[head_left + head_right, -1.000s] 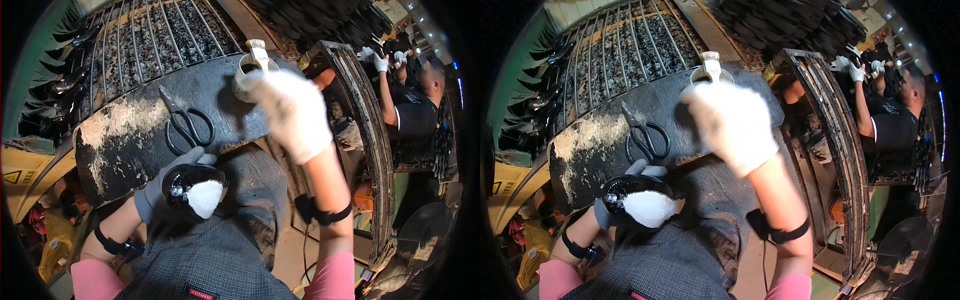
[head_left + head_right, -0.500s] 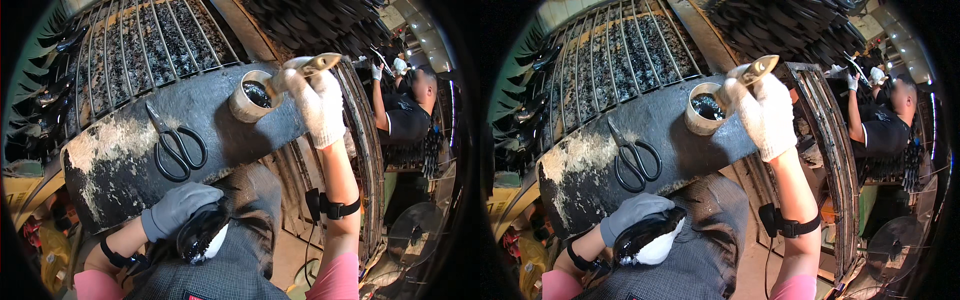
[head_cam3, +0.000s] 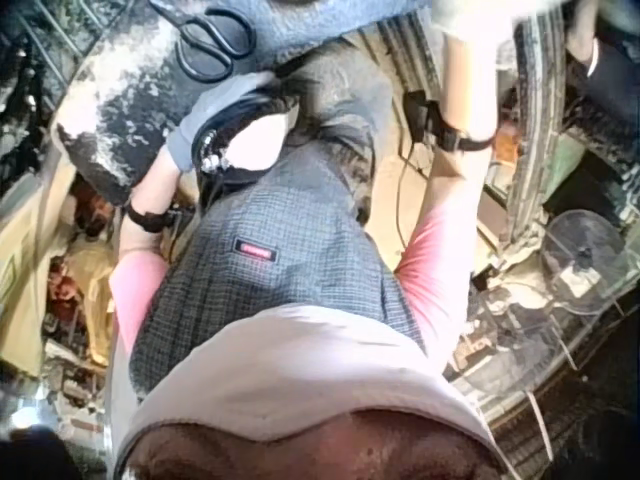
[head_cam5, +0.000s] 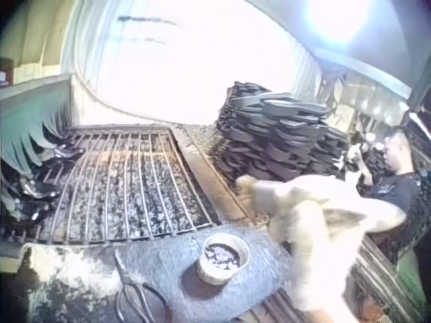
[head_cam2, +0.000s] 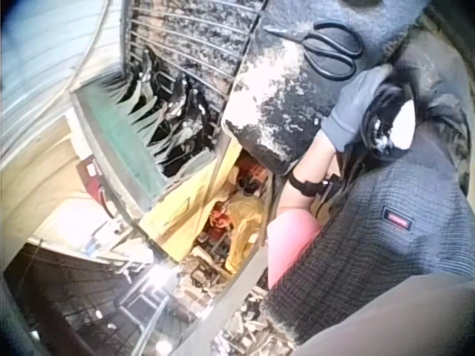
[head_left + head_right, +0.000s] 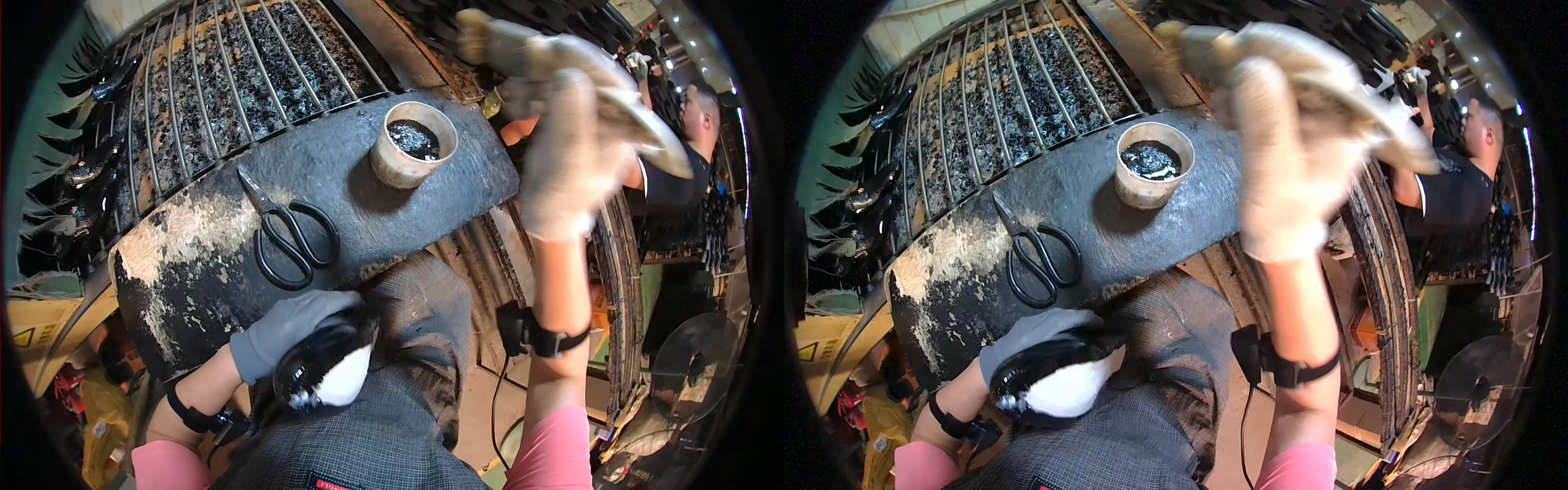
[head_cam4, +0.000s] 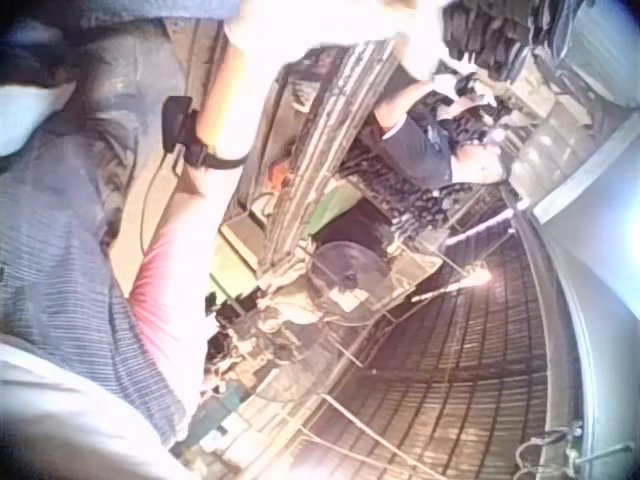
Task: Applying adhesive and finishing to shoe soles and edges using a brush.
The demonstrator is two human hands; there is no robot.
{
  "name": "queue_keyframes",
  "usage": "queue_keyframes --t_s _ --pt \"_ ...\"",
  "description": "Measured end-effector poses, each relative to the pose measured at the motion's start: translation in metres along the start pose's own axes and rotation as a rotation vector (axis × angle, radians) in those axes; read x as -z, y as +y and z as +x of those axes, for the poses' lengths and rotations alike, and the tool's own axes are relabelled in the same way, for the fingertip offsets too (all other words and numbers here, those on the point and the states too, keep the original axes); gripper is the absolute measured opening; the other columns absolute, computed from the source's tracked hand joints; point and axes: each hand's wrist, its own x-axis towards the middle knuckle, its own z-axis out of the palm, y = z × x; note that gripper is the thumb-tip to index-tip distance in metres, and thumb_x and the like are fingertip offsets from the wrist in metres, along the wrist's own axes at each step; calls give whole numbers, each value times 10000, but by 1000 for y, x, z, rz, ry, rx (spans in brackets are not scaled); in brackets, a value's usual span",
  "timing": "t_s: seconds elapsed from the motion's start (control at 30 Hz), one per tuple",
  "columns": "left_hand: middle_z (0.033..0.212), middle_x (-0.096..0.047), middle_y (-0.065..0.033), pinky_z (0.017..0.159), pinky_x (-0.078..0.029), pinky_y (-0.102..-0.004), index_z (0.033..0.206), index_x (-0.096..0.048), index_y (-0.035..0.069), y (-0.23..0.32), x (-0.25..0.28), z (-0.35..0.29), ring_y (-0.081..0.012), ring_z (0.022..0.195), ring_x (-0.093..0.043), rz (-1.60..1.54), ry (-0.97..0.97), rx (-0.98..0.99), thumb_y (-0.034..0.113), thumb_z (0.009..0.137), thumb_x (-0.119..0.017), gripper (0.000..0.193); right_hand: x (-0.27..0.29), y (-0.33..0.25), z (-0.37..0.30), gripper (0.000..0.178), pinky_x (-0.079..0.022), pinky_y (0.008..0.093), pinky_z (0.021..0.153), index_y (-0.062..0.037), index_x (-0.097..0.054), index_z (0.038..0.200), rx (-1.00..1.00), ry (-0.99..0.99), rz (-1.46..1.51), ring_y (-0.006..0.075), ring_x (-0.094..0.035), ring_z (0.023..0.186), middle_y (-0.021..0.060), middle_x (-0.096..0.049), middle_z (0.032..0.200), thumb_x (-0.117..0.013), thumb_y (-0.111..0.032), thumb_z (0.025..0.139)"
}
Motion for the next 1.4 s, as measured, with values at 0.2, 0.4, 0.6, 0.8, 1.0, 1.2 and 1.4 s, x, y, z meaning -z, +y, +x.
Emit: queue_keyframes --t_s 0.2,0.4,0.6,0.8,1.0,1.2,1.4 --pt "1310 -658 -156 1031 -509 -390 1343 -602 21 3 -20 -10 -333 1212 -644 46 112 34 151 908 -699 465 23 20 -76 136 -554 255 817 -6 -708 1069 -300 -117 71 129 -688 858 64 -749 1006 -705 -60 944" --pt "1341 -642 -209 1074 -489 -438 1339 -575 8 -19 -66 22 -386 1247 -631 361 197 -266 101 904 -717 468 91 -15 -164 295 -607 319 718 6 -601 1276 -755 350 657 192 -701 817 153 -715 1087 -574 -197 1064" --pt "1343 -635 -232 1054 -500 -501 1394 -523 50 -37 -112 70 -437 1247 -621 151 408 -539 81 889 -740 551 83 -33 -285 187 -584 289 636 -12 -603 1084 -969 704 957 188 -685 760 164 -697 1026 -637 -186 1024" --pt "1328 -633 -248 1045 -497 -525 1403 -516 55 -40 -128 81 -459 1230 -623 219 370 -571 94 871 -765 588 103 22 -258 126 -504 252 595 -37 -646 1000 -874 434 409 120 -602 648 85 -707 921 -703 -147 974" --pt "1334 -625 -266 1044 -489 -544 1403 -509 50 -33 -134 91 -484 1223 -618 239 339 -615 127 865 -779 606 117 49 -231 129 -440 210 568 -69 -681 929 -983 242 320 46 -552 628 -8 -668 788 -755 -175 926" --pt "1379 -600 -247 1056 -481 -544 1411 -504 47 -34 -131 91 -465 1272 -591 290 298 -625 64 865 -737 594 106 -15 -258 134 -478 233 568 -39 -588 905 -981 303 471 99 -585 630 112 -695 869 -693 -106 951" --pt "1338 -628 -243 1025 -496 -513 1383 -525 34 -31 -131 105 -441 1225 -624 293 292 -665 73 860 -733 565 109 -83 -248 123 -536 273 648 -58 -533 917 -931 311 353 138 -626 753 134 -651 910 -643 -8 942"
